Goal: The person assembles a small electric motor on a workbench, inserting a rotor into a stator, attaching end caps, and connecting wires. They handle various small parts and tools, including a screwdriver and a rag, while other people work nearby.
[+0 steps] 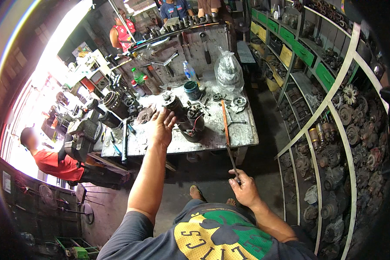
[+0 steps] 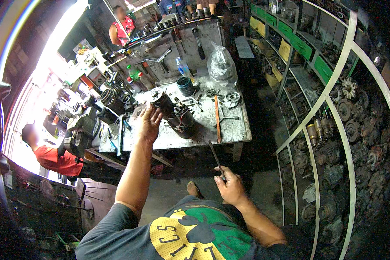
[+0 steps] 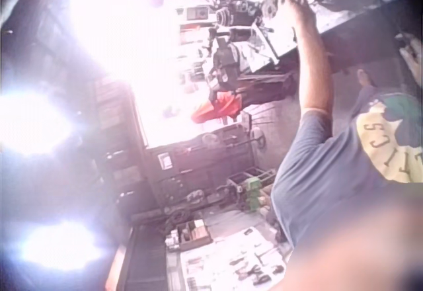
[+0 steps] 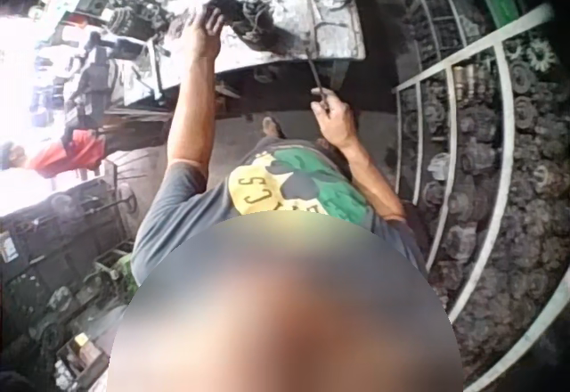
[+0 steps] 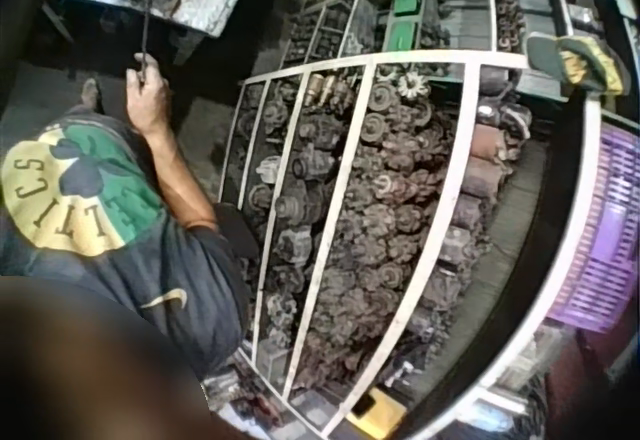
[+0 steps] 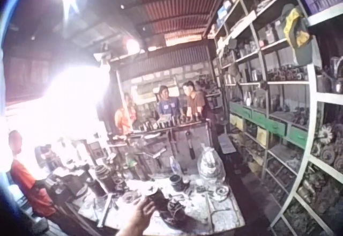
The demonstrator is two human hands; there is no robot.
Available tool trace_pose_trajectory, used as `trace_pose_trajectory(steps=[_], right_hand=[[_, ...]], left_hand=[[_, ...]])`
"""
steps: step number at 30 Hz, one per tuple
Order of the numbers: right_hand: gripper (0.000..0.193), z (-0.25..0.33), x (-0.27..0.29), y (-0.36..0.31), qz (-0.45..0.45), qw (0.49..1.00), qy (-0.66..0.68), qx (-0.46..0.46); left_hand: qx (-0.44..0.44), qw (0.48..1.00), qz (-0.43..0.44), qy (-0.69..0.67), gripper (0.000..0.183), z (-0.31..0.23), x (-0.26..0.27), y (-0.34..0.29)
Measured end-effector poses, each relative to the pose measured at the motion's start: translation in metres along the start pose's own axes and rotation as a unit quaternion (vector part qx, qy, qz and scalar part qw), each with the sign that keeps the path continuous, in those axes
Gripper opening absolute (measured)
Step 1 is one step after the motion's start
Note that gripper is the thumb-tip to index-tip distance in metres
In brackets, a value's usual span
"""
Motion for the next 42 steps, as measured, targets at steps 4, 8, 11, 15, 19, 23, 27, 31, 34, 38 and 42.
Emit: trace_pose_trajectory(steps=[4, 8, 11, 15, 19, 23, 27, 31, 34, 38, 42], right_hand=[[0.033, -0.006, 0.002, 0.000, 0.001, 1.000, 0.007, -0.004], [0.032, -0.006, 0.003, 0.003, 0.002, 1.000, -0.004, -0.001], [0.032, -0.004, 0.002, 0.007, 0.009, 1.000, -0.009, -0.015], [0.032, -0.002, -0.003, 0.013, 0.021, 0.999, -0.015, -0.022], [0.031, -0.004, -0.007, 0.016, 0.036, 0.999, -0.012, -0.016], [0.030, -0.007, -0.008, 0.018, 0.032, 0.999, -0.008, -0.012], [0.029, -0.011, -0.005, 0.019, 0.026, 1.000, -0.012, -0.010], [0.030, -0.013, -0.004, 0.019, 0.034, 0.999, -0.018, -0.029], [0.030, -0.013, -0.004, 0.019, 0.035, 0.999, -0.015, -0.028], [0.032, -0.011, -0.007, 0.021, 0.052, 0.997, -0.013, -0.046], [0.043, -0.007, -0.013, 0.028, 0.065, 0.998, -0.014, 0.001]], left_hand=[[0.049, 0.997, -0.010, -0.054, 0.040, -0.001, 0.007, 0.009], [-0.121, 0.948, 0.031, 0.292, 0.025, -0.025, -0.005, -0.003], [-0.284, 0.806, 0.003, 0.519, 0.022, -0.036, -0.021, -0.024], [-0.309, 0.774, -0.023, 0.551, 0.026, -0.042, -0.027, -0.026], [-0.174, 0.929, -0.020, 0.326, 0.021, -0.029, -0.014, -0.002], [0.082, 0.992, -0.048, -0.087, 0.031, 0.000, 0.004, 0.006], [0.116, 0.980, -0.050, -0.156, 0.023, 0.004, 0.004, 0.007], [0.079, 0.996, -0.036, 0.019, 0.022, -0.013, -0.006, -0.005], [-0.225, 0.802, -0.056, 0.550, 0.034, -0.034, -0.017, -0.029], [-0.416, 0.551, -0.022, 0.723, 0.040, -0.047, -0.029, -0.044], [-0.421, 0.611, 0.014, 0.671, 0.025, -0.049, -0.028, -0.031]])
Point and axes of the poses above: each hand's wrist, its own y-axis towards the middle knuckle, its own x-axis out of the back of the hand, z = x × y, the point moved 2 cm from there along y, towards the middle knuckle, and after that the axes turned 4 degrees about y, right-handed, at the moved point
